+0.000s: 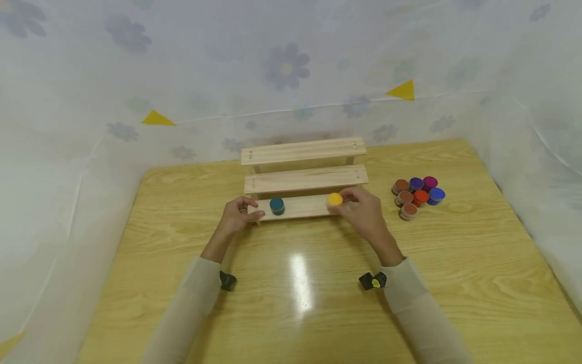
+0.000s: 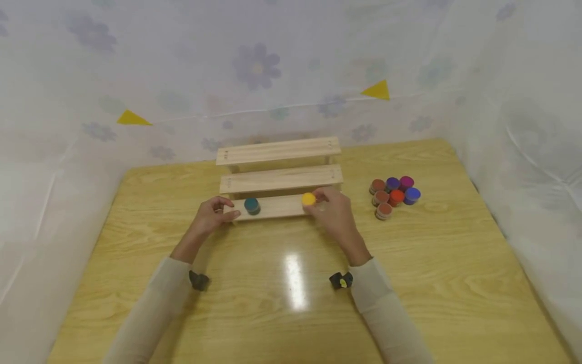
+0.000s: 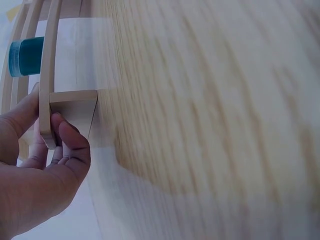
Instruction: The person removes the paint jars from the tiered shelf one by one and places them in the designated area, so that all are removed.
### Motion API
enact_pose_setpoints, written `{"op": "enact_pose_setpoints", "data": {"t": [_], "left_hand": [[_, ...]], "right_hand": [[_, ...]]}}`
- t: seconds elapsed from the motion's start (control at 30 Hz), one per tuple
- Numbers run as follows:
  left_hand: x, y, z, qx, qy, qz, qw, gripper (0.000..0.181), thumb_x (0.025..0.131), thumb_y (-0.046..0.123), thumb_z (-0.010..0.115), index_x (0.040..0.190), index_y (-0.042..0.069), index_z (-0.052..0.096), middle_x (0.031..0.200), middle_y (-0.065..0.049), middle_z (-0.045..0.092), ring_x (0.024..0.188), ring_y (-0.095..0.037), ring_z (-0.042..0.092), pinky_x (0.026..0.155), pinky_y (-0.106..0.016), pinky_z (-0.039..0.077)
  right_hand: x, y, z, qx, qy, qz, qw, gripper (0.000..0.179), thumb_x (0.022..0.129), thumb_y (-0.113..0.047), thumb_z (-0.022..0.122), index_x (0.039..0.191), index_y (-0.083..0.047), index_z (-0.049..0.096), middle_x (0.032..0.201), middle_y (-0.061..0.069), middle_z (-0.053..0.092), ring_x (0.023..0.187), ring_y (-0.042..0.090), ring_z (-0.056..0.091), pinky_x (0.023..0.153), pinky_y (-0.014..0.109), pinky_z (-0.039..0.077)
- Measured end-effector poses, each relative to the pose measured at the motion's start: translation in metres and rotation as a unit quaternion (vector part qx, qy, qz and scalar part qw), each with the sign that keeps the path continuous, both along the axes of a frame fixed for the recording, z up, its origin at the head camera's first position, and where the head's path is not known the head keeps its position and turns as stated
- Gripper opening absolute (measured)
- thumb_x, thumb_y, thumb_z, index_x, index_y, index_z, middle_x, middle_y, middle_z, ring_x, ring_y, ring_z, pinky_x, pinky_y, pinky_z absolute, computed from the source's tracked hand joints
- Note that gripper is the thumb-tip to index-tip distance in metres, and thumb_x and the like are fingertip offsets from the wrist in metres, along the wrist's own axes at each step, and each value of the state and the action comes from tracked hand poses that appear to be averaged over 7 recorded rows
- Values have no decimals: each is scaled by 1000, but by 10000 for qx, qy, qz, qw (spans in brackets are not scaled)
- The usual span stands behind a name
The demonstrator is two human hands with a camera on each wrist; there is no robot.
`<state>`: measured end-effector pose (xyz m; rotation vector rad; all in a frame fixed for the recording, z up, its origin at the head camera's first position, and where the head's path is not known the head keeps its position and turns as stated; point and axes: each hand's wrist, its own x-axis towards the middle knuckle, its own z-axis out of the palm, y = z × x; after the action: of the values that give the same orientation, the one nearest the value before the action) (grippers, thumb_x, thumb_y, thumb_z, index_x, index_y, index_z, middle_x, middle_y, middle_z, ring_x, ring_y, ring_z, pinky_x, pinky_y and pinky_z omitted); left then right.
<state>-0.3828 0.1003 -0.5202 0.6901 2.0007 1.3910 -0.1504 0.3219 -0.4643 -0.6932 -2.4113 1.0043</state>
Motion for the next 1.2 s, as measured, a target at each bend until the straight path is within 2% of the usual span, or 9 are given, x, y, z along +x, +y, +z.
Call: {"op": "enact_pose_setpoints", "data": {"t": [0.1, 0.3, 0.5, 0.87, 0.93, 1.07, 1.17, 1.2], "left_hand": [[0, 0, -1, -11, -13, 7, 10000, 34, 82, 19, 75, 108, 4, 58, 61, 4, 31, 52, -9, 30, 49, -22, 32], [-1, 0, -2, -44, -42, 14, 10000, 34, 82, 19, 75, 108, 5, 58, 66, 3, 31, 56, -11, 30, 51, -23, 33], [-1, -1, 1, -135, -39, -46, 9999, 34, 83, 20, 74, 108, 6, 57, 72, 1, 32, 62, -14, 32, 55, -25, 35], [1, -2, -1, -21, 45, -107, 9999, 34, 83, 17, 74, 109, 4, 57, 65, 3, 33, 56, -11, 35, 53, -23, 36], [1, -2, -2, -24, 24, -94, 10000, 33, 83, 18, 75, 108, 5, 57, 66, 3, 34, 56, -11, 35, 53, -23, 36], [1, -2, -3, -29, 28, -104, 9999, 33, 83, 19, 74, 108, 5, 57, 67, 3, 33, 56, -10, 33, 52, -22, 35], [1, -1, -4, -12, 54, -91, 9999, 33, 83, 18, 74, 108, 4, 57, 66, 3, 33, 56, -10, 32, 52, -22, 34], [1, -1, -5, -4, 54, -82, 10000, 33, 83, 18, 74, 108, 4, 57, 66, 3, 32, 55, -10, 31, 52, -22, 34]], "right_hand": [[5, 4, 1, -10, -91, -37, 10000, 40, 78, -30, 79, 109, -10, 63, 105, 9, 64, 98, 28, 60, 84, 47, 47], [17, 14, 1, 198, 101, -82, 9997, 42, 77, -27, 80, 111, -7, 64, 107, 12, 63, 99, 28, 59, 84, 46, 45], [32, 24, 1, 136, 140, -266, 9995, 44, 78, -26, 79, 114, -6, 62, 111, 14, 63, 103, 30, 57, 88, 49, 44], [55, 43, 1, 744, 191, -538, 9956, 38, 78, -22, 79, 107, -2, 64, 102, 16, 65, 95, 33, 61, 88, 53, 45], [60, 45, 1, 821, 172, -607, 9946, 38, 79, -23, 79, 107, -1, 64, 101, 15, 65, 94, 33, 63, 85, 51, 47], [69, 49, 2, 871, 65, -810, 9929, 41, 81, -28, 77, 110, -2, 64, 101, 15, 65, 93, 31, 62, 77, 37, 50], [76, 52, 4, 817, 10, -950, 9921, 45, 82, -30, 75, 114, -1, 62, 103, 16, 65, 94, 31, 60, 77, 35, 48], [78, 53, 4, 808, 17, -973, 9920, 46, 82, -30, 75, 115, 0, 62, 103, 17, 64, 94, 32, 59, 80, 38, 48]]}}
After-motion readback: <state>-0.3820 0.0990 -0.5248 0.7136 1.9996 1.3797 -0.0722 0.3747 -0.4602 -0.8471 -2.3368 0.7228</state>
